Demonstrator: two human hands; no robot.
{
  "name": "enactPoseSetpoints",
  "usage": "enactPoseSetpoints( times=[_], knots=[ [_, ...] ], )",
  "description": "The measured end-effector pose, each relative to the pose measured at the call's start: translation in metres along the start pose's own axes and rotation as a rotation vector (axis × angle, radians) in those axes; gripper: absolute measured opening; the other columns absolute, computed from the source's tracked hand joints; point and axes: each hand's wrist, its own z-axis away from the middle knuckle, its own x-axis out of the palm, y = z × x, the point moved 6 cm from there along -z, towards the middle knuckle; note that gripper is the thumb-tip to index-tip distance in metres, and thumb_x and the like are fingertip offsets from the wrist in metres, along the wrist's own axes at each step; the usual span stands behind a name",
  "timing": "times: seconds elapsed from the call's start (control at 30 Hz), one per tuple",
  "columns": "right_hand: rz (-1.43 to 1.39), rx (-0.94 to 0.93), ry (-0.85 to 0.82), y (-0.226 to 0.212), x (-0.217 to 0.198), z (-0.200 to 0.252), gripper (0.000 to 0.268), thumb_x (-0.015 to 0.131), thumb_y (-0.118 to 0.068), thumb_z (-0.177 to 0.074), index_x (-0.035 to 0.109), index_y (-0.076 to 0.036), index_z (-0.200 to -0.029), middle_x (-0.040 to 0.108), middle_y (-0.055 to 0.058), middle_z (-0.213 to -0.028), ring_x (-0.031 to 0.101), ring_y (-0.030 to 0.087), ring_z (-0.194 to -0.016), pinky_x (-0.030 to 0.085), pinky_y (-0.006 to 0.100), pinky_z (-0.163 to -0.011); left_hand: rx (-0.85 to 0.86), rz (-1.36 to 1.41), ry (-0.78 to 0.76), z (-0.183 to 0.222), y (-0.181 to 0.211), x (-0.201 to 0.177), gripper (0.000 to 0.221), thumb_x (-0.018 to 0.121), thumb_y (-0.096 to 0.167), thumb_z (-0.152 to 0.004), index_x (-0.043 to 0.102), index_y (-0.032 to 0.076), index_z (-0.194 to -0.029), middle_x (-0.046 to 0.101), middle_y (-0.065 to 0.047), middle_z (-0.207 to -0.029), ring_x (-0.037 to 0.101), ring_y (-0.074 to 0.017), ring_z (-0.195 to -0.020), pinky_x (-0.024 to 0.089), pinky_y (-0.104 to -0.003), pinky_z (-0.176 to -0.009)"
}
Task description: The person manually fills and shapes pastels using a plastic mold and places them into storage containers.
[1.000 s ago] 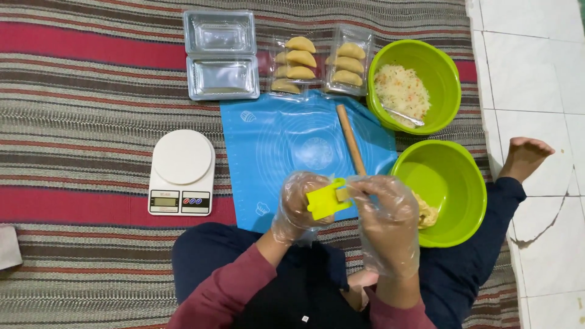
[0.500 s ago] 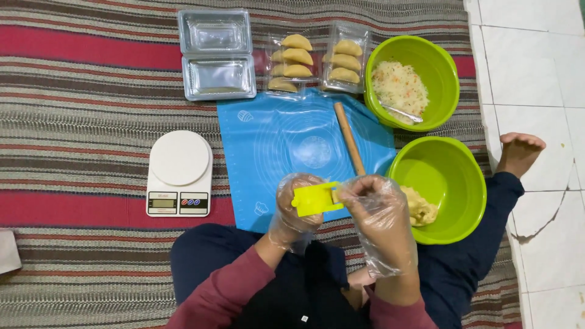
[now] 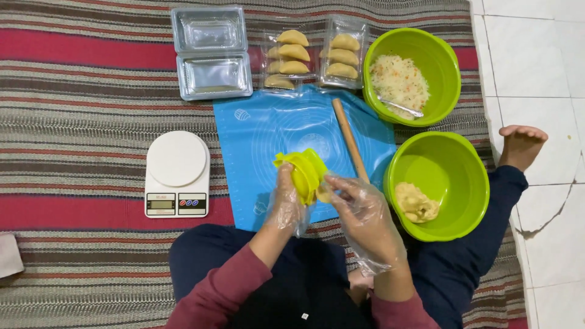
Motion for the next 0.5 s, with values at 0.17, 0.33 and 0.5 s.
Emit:
enactPoseSetpoints(
  times=[0.17, 0.33, 0.5],
  knots=[
    [0.293, -0.315, 0.125, 0.040, 0.009, -0.006, 0.039, 0.086, -0.020, -0.079, 0.076, -0.010, -0.115, 0.069, 0.011, -0.079, 0.070, 0.033, -0.080, 0.058, 0.045, -0.072, 0.067, 0.227, -0.125, -0.013, -0.003, 0.002, 0.062, 0.053, 0.054, -0.096, 0.050, 0.004, -0.133, 0.056, -0.018, -0.119, 0.060, -0.0314, -0.113, 0.049, -0.049, -0.102],
    [0.253, -0.261, 0.101, 0.036, 0.015, -0.007, 0.038, 0.079, -0.005, -0.084, 0.072, -0.002, -0.121, 0.065, 0.014, -0.077, 0.065, 0.027, -0.075, 0.057, 0.040, -0.071, 0.025, 0.313, -0.103, -0.030, -0.015, 0.004, 0.066, 0.054, 0.053, -0.093, 0.045, 0.004, -0.137, 0.052, -0.017, -0.124, 0.056, -0.0290, -0.117, 0.046, -0.046, -0.103],
    [0.266, -0.350, 0.209, 0.055, 0.021, -0.014, 0.025, 0.083, -0.012, -0.086, 0.075, -0.001, -0.106, 0.064, 0.011, -0.074, 0.068, 0.024, -0.072, 0.057, 0.034, -0.065, 0.020, 0.316, -0.079, -0.023, -0.015, 0.007, 0.068, 0.060, 0.054, -0.087, 0.049, 0.004, -0.131, 0.054, -0.015, -0.116, 0.057, -0.0283, -0.110, 0.049, -0.045, -0.096]
  ],
)
